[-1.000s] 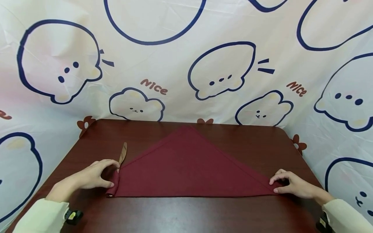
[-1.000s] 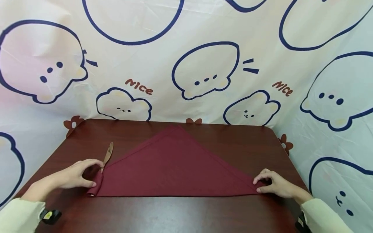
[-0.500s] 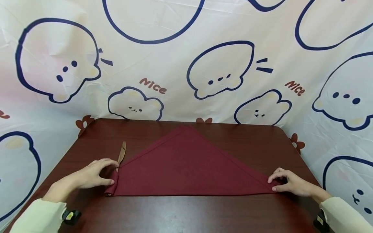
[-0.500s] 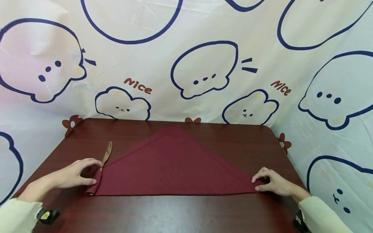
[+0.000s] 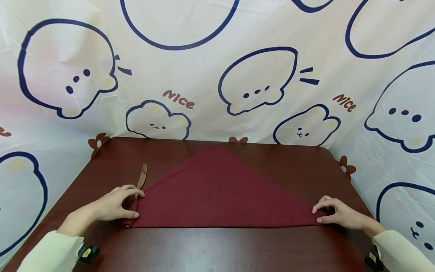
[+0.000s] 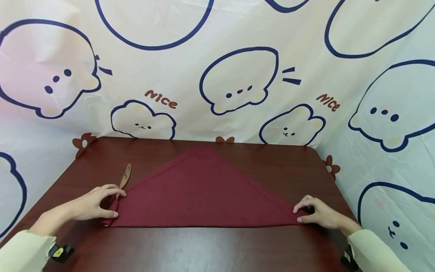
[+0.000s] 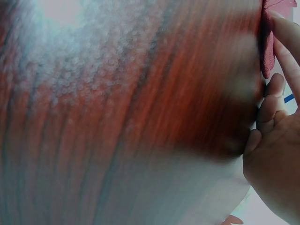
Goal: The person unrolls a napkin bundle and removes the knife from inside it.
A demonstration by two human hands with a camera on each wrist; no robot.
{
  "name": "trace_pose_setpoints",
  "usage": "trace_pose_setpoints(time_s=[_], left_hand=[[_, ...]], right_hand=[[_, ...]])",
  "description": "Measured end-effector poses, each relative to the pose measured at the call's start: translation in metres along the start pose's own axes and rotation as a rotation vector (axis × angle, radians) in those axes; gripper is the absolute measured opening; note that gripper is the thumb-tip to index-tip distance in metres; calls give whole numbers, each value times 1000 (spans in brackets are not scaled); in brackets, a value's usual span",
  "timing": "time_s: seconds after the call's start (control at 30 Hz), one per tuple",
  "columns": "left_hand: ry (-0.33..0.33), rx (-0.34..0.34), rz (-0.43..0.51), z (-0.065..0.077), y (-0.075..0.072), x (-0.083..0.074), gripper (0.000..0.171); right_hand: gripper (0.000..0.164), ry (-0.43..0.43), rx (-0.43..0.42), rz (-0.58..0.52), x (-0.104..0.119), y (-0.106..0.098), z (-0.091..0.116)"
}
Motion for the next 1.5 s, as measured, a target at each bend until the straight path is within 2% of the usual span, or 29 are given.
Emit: trace_pose_setpoints(time_s=[0.27,0.73,1.07,1.5], left_hand=[[-9,20,-6,4,10,0,55],[-9,14,-34,4,12,-1,51],[-2,-42,-53,4,9,1,45],[3,-69,-50,-2,7,2,42]], right_hand=[[17,24,26,-25,-1,4,5],[16,36,25,-27,0,6,8],[18,7,10,-11,-1,5,3],[17,13,0,15,1,-1,-1]])
Point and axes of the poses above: each hand's wrist, its own z-axis away from the middle knuckle, its own y-axis out of the palm, x = y × z, the point moved 3 cm from there along -z, towards the middle knuckle, and after that the axes turned 10 degrees about -z, right-handed, at the moved point
